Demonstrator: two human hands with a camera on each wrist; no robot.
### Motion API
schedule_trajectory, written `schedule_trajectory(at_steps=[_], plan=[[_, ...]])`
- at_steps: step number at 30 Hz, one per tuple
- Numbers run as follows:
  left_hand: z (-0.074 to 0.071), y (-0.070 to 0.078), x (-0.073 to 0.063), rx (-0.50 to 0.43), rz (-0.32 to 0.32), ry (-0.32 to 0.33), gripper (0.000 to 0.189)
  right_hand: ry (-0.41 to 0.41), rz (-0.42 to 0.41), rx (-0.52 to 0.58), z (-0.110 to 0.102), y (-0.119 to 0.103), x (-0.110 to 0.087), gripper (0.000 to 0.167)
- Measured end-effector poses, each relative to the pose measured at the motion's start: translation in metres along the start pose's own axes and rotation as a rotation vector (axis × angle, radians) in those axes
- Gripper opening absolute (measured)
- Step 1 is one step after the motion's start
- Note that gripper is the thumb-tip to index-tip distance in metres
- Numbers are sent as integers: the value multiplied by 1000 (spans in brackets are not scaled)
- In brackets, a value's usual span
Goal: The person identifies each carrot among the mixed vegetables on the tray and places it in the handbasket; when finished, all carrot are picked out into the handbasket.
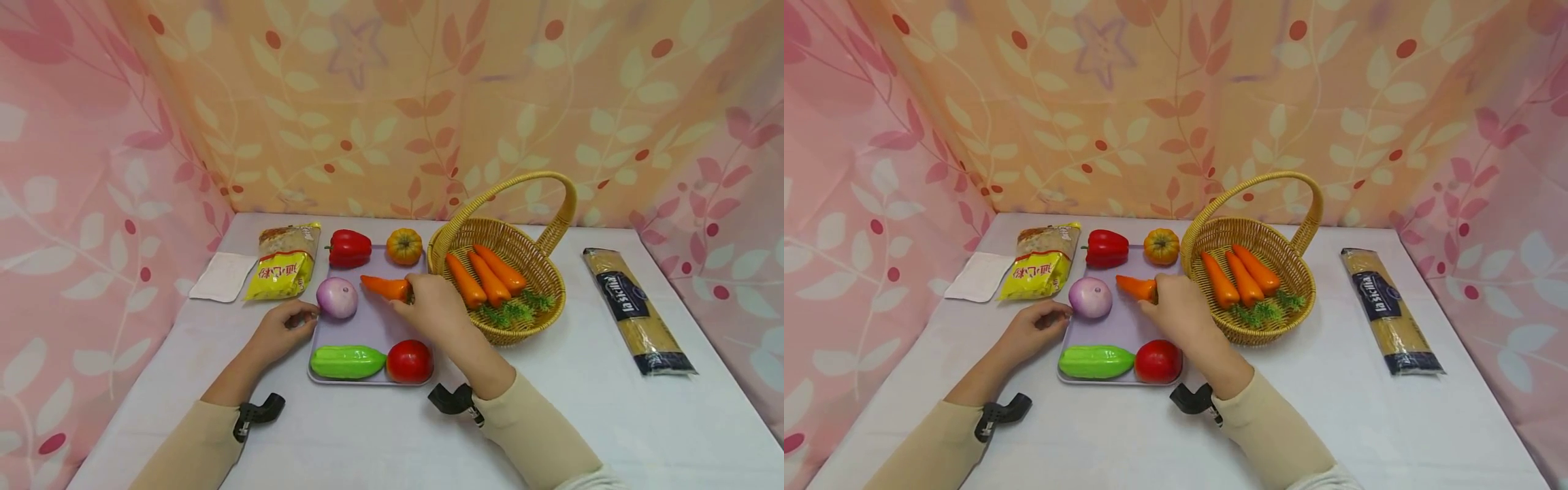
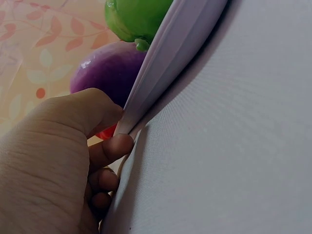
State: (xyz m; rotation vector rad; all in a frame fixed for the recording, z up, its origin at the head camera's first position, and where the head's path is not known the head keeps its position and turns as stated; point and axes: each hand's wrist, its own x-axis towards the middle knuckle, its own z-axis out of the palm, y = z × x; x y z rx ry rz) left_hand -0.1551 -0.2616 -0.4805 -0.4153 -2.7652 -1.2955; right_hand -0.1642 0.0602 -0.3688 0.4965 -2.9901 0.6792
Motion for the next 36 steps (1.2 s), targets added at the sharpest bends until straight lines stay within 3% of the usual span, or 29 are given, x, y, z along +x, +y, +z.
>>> schedule_trajectory(at_steps=[6,13,19,22,26,29,33,36], plan=[[0,-1,-1,1,-3,2,21,69,-43,162,-63,-8,-37,50],[1,-3,-1,3,6,3,21,262,-114,253,-117,4,-76,46],[1,-6,-2,4,0,10,21,380,-62,279,-147,30,-105,43],[1,-6,-3,0,11,16,20,396,-12,293,-160,53,-118,41],[1,-5,-2,-8,15,18,20,329,138,273,-177,87,-129,42],[2,-6,0,-6,12,12,20,249,266,174,-183,109,-125,47],[3,-5,0,3,-2,4,20,141,363,80,-180,137,-108,61],[2,-4,0,10,-12,1,20,62,405,84,-172,157,-90,69]])
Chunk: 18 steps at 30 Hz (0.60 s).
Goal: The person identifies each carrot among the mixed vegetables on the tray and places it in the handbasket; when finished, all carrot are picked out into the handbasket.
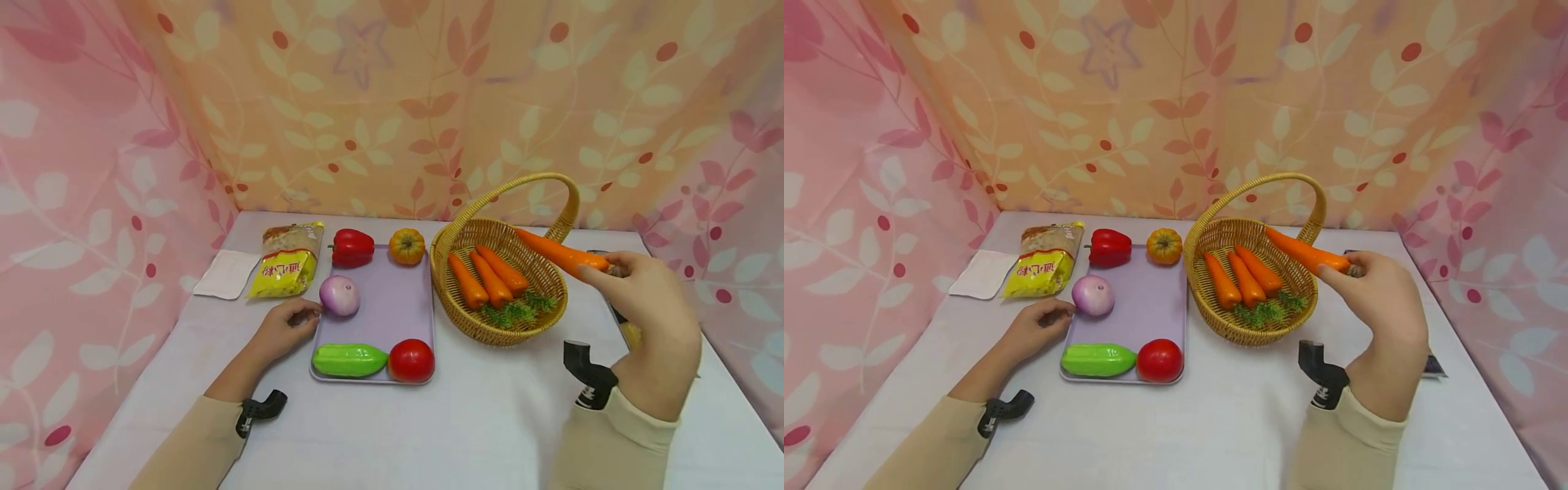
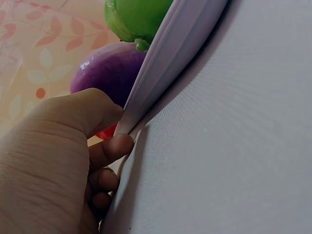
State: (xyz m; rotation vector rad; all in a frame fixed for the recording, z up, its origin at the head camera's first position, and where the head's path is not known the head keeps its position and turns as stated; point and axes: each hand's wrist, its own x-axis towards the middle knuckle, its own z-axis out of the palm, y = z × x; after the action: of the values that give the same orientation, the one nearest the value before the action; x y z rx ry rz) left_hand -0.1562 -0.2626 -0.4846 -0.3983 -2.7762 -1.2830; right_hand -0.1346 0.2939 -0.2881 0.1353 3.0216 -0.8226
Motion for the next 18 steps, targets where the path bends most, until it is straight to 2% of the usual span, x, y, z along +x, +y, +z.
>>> schedule_trajectory(at_steps=[8,13,18], plan=[[1,0,2,-3,13,7,20,-65,17,-74,40,12,53,67],[3,1,3,2,25,15,20,-100,61,-65,59,9,67,70],[3,0,0,1,21,28,20,-64,62,-87,72,4,75,64]])
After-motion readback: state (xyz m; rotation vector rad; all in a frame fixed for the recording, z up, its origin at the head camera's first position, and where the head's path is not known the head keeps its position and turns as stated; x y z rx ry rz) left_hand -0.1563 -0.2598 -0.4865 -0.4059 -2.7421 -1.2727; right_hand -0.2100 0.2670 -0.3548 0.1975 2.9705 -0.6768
